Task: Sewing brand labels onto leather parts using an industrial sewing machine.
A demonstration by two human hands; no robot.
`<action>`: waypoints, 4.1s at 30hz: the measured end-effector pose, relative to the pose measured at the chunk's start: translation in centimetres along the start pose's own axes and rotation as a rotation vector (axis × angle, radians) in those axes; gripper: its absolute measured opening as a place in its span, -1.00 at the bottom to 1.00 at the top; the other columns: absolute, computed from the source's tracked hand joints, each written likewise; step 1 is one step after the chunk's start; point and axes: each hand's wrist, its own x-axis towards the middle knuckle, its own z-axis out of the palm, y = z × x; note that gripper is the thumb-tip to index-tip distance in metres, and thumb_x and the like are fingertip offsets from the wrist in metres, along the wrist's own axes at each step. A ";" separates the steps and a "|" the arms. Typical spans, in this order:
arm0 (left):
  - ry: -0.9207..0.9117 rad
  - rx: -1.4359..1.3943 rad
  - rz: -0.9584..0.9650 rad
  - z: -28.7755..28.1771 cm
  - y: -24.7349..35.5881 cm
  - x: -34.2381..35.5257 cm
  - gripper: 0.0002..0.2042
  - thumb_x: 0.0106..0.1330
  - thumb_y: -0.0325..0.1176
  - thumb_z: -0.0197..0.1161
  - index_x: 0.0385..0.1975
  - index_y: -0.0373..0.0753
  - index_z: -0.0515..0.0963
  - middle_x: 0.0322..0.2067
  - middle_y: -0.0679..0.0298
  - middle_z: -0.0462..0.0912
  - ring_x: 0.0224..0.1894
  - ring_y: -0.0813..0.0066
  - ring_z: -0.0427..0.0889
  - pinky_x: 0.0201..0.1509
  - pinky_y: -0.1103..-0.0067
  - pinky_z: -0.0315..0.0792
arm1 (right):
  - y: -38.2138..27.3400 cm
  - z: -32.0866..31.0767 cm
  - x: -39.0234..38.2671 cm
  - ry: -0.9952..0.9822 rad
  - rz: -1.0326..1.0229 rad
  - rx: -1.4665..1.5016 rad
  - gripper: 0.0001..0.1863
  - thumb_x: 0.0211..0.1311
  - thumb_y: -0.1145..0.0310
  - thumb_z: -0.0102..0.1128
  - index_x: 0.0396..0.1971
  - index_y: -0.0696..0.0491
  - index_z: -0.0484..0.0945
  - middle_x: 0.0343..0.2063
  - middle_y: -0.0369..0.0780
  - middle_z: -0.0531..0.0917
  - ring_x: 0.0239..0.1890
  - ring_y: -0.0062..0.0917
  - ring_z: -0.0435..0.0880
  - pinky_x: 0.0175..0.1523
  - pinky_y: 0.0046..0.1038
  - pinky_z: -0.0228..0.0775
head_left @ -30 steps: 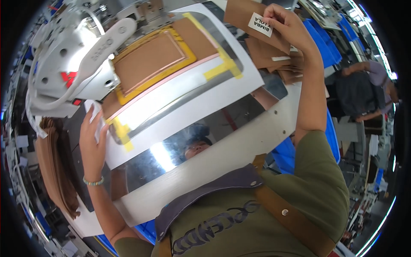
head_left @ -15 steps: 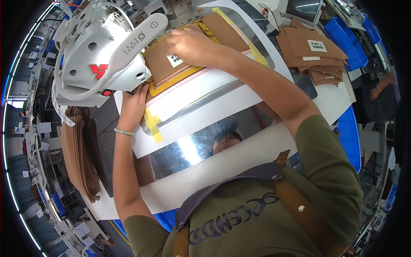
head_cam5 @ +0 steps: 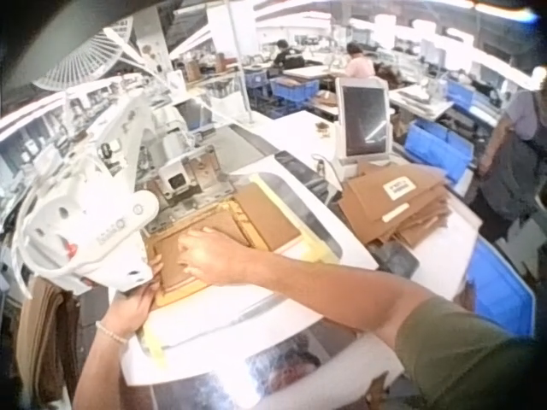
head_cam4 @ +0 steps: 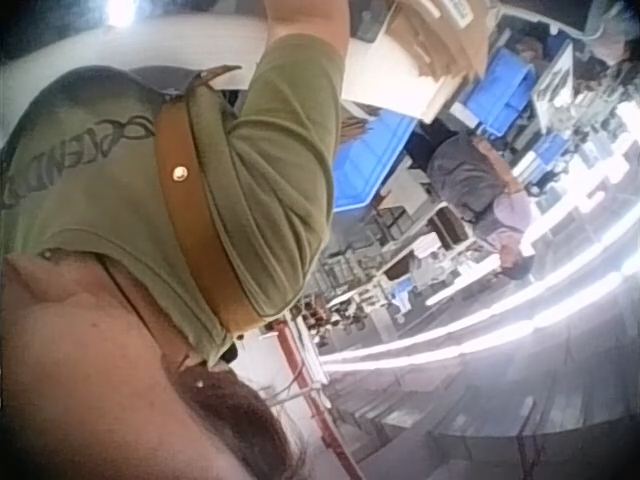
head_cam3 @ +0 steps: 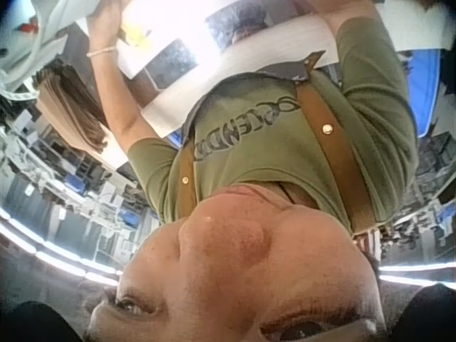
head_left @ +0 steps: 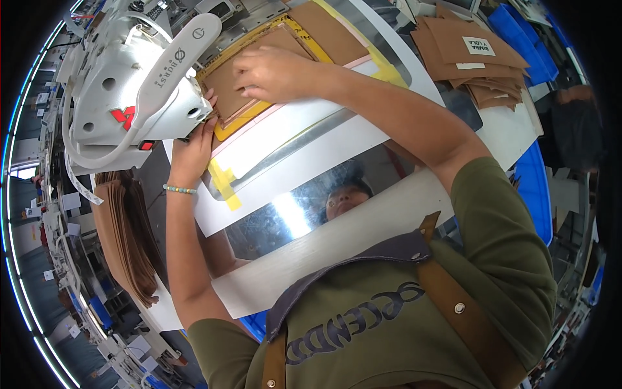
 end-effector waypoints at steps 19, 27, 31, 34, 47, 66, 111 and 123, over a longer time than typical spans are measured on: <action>0.111 0.052 0.085 0.7 -1.4 2.7 -0.68 0.55 -0.47 0.24 0.26 -0.24 0.62 0.35 0.21 0.65 0.36 0.33 0.60 0.49 0.41 0.40 | -1.0 0.9 0.1 -0.142 -0.151 0.205 -0.59 0.32 0.51 0.22 0.10 -0.12 0.78 0.21 -0.23 0.71 0.32 -0.33 0.59 0.47 -0.16 0.30; 0.097 0.163 0.096 -0.1 -1.6 3.1 -0.68 0.54 -0.43 0.27 0.24 -0.21 0.62 0.33 0.26 0.66 0.30 0.33 0.64 0.44 0.44 0.46 | -1.4 0.9 0.6 -0.111 -0.149 0.198 -0.60 0.31 0.51 0.23 0.09 -0.10 0.79 0.21 -0.21 0.72 0.33 -0.31 0.59 0.45 -0.18 0.34; 0.091 0.275 0.100 0.5 -1.9 3.3 -0.65 0.54 -0.42 0.27 0.28 -0.19 0.60 0.34 0.26 0.65 0.29 0.32 0.63 0.44 0.43 0.45 | -1.1 0.8 0.4 -0.150 -0.133 0.176 -0.61 0.33 0.49 0.22 0.09 -0.11 0.80 0.23 -0.20 0.71 0.33 -0.30 0.60 0.45 -0.17 0.36; 0.114 0.394 0.146 0.6 -2.5 3.4 -0.64 0.55 -0.42 0.24 0.30 -0.17 0.59 0.32 0.25 0.66 0.30 0.26 0.61 0.47 0.40 0.42 | -1.1 0.8 0.5 -0.158 -0.127 0.183 -0.60 0.33 0.49 0.22 0.11 -0.13 0.79 0.25 -0.20 0.70 0.32 -0.29 0.60 0.46 -0.16 0.35; 0.041 -0.083 0.271 0.3 -5.7 4.5 -0.57 0.51 -0.50 0.20 0.36 -0.24 0.54 0.37 0.16 0.59 0.42 0.27 0.52 0.58 0.41 0.29 | -2.0 -0.4 1.3 -0.237 -0.053 0.140 -0.58 0.36 0.48 0.21 0.15 -0.16 0.77 0.23 -0.25 0.70 0.32 -0.28 0.58 0.45 -0.16 0.35; 0.185 -0.164 0.182 0.7 -5.1 5.1 -0.80 0.53 -0.48 0.25 0.05 -0.26 0.70 0.12 0.17 0.72 0.23 0.29 0.63 0.44 0.38 0.41 | -2.0 -0.2 2.1 -0.297 -0.020 0.095 -0.60 0.40 0.43 0.16 0.13 -0.18 0.79 0.24 -0.25 0.70 0.31 -0.30 0.60 0.39 -0.13 0.40; -0.040 0.200 0.159 0.1 9.5 -4.5 -0.58 0.47 -0.40 0.31 0.32 -0.22 0.57 0.41 0.14 0.53 0.45 0.04 0.47 0.48 0.23 0.34 | -1.5 -12.3 -8.9 -0.407 0.250 -0.187 -0.61 0.52 0.40 0.13 0.27 0.04 0.64 0.36 -0.23 0.60 0.34 -0.31 0.55 0.40 -0.28 0.46; -0.046 0.380 0.128 2.5 9.7 -3.8 -0.45 0.51 -0.19 0.30 0.46 -0.17 0.46 0.51 0.12 0.41 0.52 -0.02 0.37 0.52 0.18 0.28 | -2.0 -10.2 -9.9 -0.400 0.216 -0.415 -0.50 0.49 0.47 0.12 0.39 -0.07 0.56 0.47 -0.37 0.52 0.28 -0.38 0.58 0.40 -0.36 0.48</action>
